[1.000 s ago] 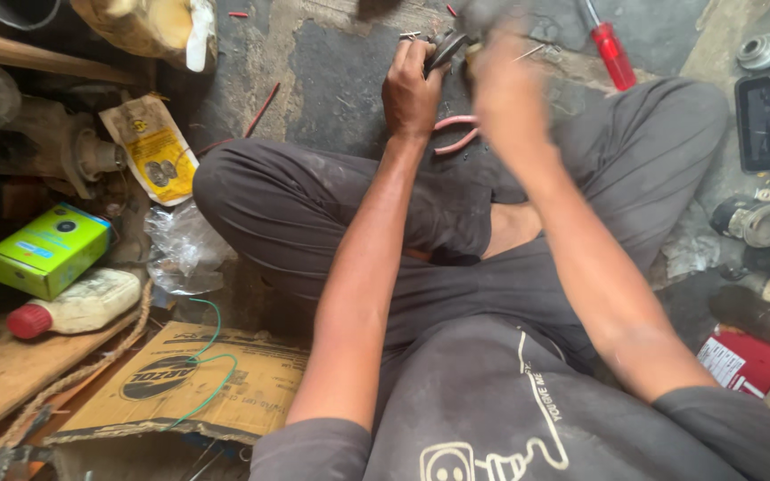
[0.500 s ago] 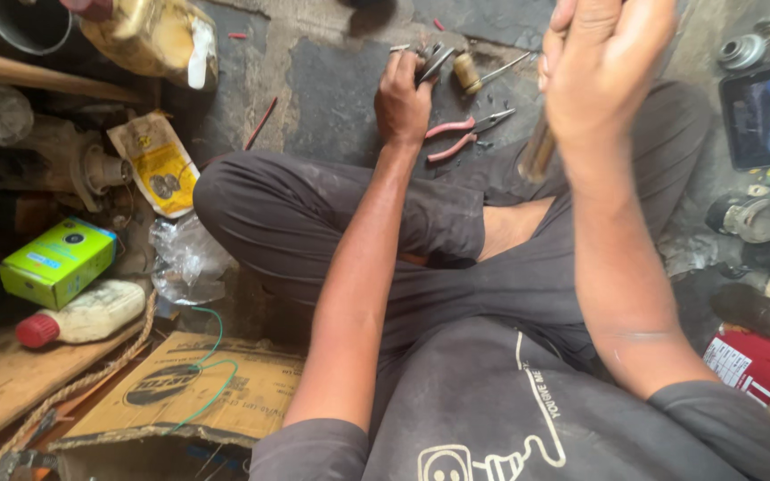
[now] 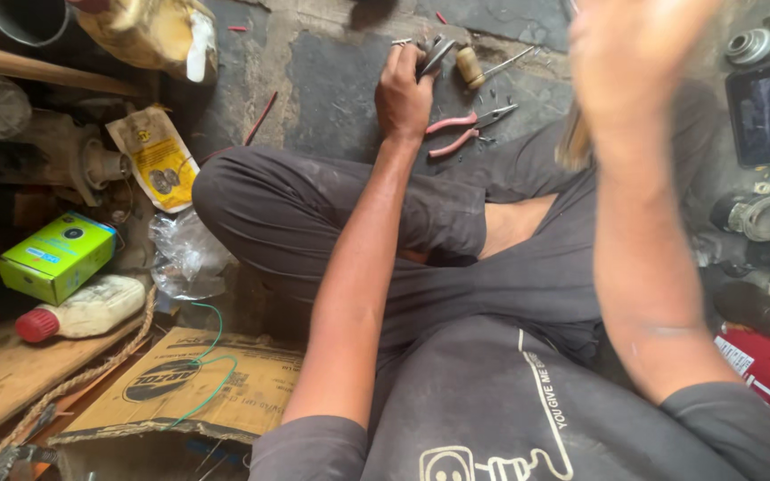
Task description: The person sits on the floor and uses a screwdriver and hammer to disassemble and reassemble a small motor component. They remove a cover, adjust internal parts, and reattach the cover.
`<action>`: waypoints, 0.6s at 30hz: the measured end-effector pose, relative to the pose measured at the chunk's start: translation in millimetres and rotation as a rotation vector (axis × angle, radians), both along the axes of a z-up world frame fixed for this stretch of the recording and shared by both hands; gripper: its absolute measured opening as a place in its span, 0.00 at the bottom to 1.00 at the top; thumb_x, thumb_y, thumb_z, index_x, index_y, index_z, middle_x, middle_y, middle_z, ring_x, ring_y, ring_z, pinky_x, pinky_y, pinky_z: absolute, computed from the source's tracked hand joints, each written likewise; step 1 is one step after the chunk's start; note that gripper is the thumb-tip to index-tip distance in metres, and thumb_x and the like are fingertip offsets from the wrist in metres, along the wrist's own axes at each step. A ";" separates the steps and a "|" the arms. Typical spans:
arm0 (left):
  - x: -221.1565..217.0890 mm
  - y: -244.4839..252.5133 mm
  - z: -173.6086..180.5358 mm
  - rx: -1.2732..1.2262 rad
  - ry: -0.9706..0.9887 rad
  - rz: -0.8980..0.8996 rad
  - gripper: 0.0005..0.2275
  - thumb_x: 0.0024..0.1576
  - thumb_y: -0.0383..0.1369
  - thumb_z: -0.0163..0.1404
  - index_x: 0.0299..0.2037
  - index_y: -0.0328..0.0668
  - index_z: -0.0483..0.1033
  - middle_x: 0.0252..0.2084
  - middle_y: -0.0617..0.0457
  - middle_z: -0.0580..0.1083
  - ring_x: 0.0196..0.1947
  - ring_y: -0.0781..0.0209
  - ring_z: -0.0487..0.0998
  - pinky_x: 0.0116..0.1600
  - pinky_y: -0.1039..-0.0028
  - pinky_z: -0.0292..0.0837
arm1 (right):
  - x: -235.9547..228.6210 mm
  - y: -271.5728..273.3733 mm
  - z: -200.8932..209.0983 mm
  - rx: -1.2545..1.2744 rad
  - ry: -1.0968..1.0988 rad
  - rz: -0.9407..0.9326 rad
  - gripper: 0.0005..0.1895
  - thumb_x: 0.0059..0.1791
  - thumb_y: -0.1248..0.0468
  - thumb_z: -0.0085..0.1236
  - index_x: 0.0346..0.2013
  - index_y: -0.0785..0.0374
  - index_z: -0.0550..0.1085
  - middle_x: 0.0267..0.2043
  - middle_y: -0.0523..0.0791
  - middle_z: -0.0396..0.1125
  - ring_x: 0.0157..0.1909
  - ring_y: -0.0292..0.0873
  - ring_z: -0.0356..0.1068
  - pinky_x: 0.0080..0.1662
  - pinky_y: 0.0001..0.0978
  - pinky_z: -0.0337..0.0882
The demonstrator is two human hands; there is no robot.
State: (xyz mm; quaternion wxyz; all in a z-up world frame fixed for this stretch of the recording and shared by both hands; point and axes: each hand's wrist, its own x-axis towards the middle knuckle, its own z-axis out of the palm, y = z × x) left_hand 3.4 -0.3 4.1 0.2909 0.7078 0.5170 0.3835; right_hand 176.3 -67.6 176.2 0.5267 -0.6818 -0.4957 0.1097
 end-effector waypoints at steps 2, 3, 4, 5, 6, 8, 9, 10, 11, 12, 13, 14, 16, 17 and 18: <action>0.8 -0.8 -2.5 -0.016 -0.012 0.000 0.12 0.49 0.28 0.63 0.35 0.42 0.70 0.38 0.50 0.74 0.39 0.44 0.78 0.41 0.57 0.72 | -6.0 -0.9 -9.8 0.021 -0.013 -0.011 0.18 0.60 0.69 0.50 0.63 0.73 0.64 0.41 0.63 0.69 0.44 0.69 0.70 0.43 0.52 0.70; 0.6 -1.4 -3.6 -0.014 -0.017 -0.002 0.12 0.48 0.28 0.63 0.35 0.42 0.70 0.39 0.50 0.74 0.40 0.45 0.78 0.41 0.57 0.72 | -14.3 -1.4 -21.6 0.024 -0.062 -0.002 0.18 0.60 0.68 0.50 0.63 0.74 0.63 0.40 0.64 0.69 0.44 0.69 0.70 0.43 0.52 0.70; -0.9 -0.4 -4.4 -0.008 -0.020 -0.004 0.12 0.48 0.28 0.63 0.36 0.42 0.70 0.39 0.50 0.74 0.40 0.45 0.78 0.41 0.57 0.73 | -26.9 1.0 -37.7 -0.011 -0.142 0.041 0.19 0.60 0.68 0.50 0.64 0.75 0.62 0.40 0.64 0.69 0.44 0.70 0.70 0.43 0.52 0.70; -3.0 -0.9 -4.8 -0.007 -0.022 0.000 0.12 0.48 0.28 0.62 0.36 0.42 0.70 0.39 0.50 0.74 0.40 0.45 0.78 0.42 0.57 0.73 | -39.4 1.7 -53.6 -0.079 -0.178 0.096 0.20 0.61 0.68 0.50 0.65 0.75 0.61 0.40 0.64 0.69 0.44 0.70 0.70 0.43 0.53 0.70; -3.0 -1.4 -4.3 -0.001 -0.027 0.004 0.12 0.49 0.28 0.62 0.37 0.42 0.71 0.39 0.50 0.74 0.40 0.44 0.78 0.42 0.57 0.73 | -49.5 -1.0 -66.7 -0.145 -0.199 0.148 0.20 0.61 0.68 0.49 0.65 0.76 0.60 0.40 0.65 0.68 0.44 0.70 0.70 0.43 0.53 0.69; -2.3 1.1 -1.4 -0.003 -0.038 -0.001 0.11 0.49 0.28 0.62 0.37 0.43 0.72 0.39 0.50 0.74 0.40 0.44 0.78 0.42 0.57 0.73 | -56.9 -8.3 -80.8 -0.291 -0.179 0.191 0.22 0.61 0.68 0.49 0.66 0.77 0.59 0.40 0.66 0.68 0.44 0.71 0.69 0.43 0.54 0.69; -1.9 4.2 0.2 -0.011 -0.044 -0.010 0.11 0.49 0.28 0.63 0.37 0.43 0.72 0.39 0.50 0.74 0.40 0.44 0.79 0.41 0.57 0.73 | -54.2 -7.8 -82.5 -0.398 -0.159 0.187 0.21 0.60 0.66 0.49 0.65 0.74 0.61 0.40 0.66 0.69 0.45 0.71 0.69 0.44 0.55 0.69; -4.8 1.6 0.9 -0.027 -0.044 -0.014 0.11 0.48 0.29 0.63 0.37 0.44 0.73 0.38 0.50 0.74 0.40 0.44 0.79 0.41 0.57 0.73 | -49.0 -12.3 -80.2 -0.511 -0.132 0.191 0.20 0.59 0.65 0.50 0.63 0.71 0.64 0.39 0.66 0.69 0.46 0.71 0.69 0.46 0.56 0.68; -7.2 1.2 0.9 -0.008 -0.040 -0.009 0.12 0.49 0.29 0.63 0.37 0.43 0.72 0.39 0.50 0.75 0.40 0.43 0.78 0.41 0.57 0.73 | -42.8 -14.0 -75.6 -0.625 -0.107 0.197 0.19 0.57 0.64 0.50 0.62 0.68 0.66 0.39 0.66 0.70 0.47 0.71 0.69 0.47 0.58 0.68; -4.3 -2.3 -0.4 0.004 -0.047 -0.014 0.12 0.49 0.29 0.63 0.38 0.43 0.71 0.40 0.50 0.75 0.41 0.43 0.78 0.41 0.57 0.73 | -33.4 -16.1 -67.8 -0.493 -0.208 0.192 0.16 0.58 0.65 0.51 0.60 0.69 0.66 0.42 0.66 0.70 0.47 0.70 0.70 0.47 0.57 0.68; -0.9 -5.6 -1.3 0.016 -0.054 -0.019 0.12 0.50 0.29 0.62 0.38 0.42 0.71 0.41 0.50 0.75 0.42 0.42 0.78 0.42 0.57 0.73 | -23.9 -16.0 -57.7 -0.361 -0.307 0.190 0.14 0.59 0.67 0.51 0.58 0.69 0.67 0.44 0.65 0.71 0.47 0.69 0.70 0.47 0.56 0.69; -0.3 -2.6 0.1 0.009 -0.033 -0.018 0.12 0.50 0.29 0.62 0.38 0.42 0.71 0.40 0.50 0.75 0.42 0.43 0.78 0.42 0.57 0.73 | -19.1 -10.2 -47.0 -0.216 -0.399 0.190 0.12 0.60 0.68 0.51 0.56 0.70 0.67 0.47 0.64 0.72 0.48 0.68 0.70 0.47 0.55 0.69; 2.1 -0.7 1.9 -0.015 0.008 -0.022 0.12 0.50 0.28 0.62 0.37 0.41 0.70 0.40 0.50 0.75 0.41 0.44 0.79 0.41 0.57 0.72 | 3.4 -3.1 -18.4 -0.140 -0.311 0.151 0.05 0.61 0.70 0.52 0.42 0.67 0.68 0.32 0.57 0.68 0.34 0.59 0.69 0.40 0.51 0.67; 3.3 -1.3 1.4 -0.022 0.005 -0.018 0.12 0.50 0.28 0.63 0.37 0.42 0.70 0.40 0.50 0.75 0.40 0.44 0.79 0.41 0.57 0.73 | 5.0 -2.9 -10.2 -0.082 -0.193 0.101 0.04 0.60 0.70 0.50 0.43 0.67 0.66 0.31 0.54 0.66 0.33 0.56 0.68 0.38 0.50 0.66; 3.9 -0.5 0.9 -0.028 0.003 -0.012 0.13 0.49 0.28 0.63 0.37 0.42 0.71 0.39 0.51 0.75 0.40 0.45 0.79 0.41 0.58 0.73 | 6.3 -1.7 -4.3 -0.024 -0.075 0.053 0.03 0.59 0.70 0.48 0.45 0.67 0.64 0.30 0.51 0.65 0.32 0.53 0.66 0.37 0.48 0.66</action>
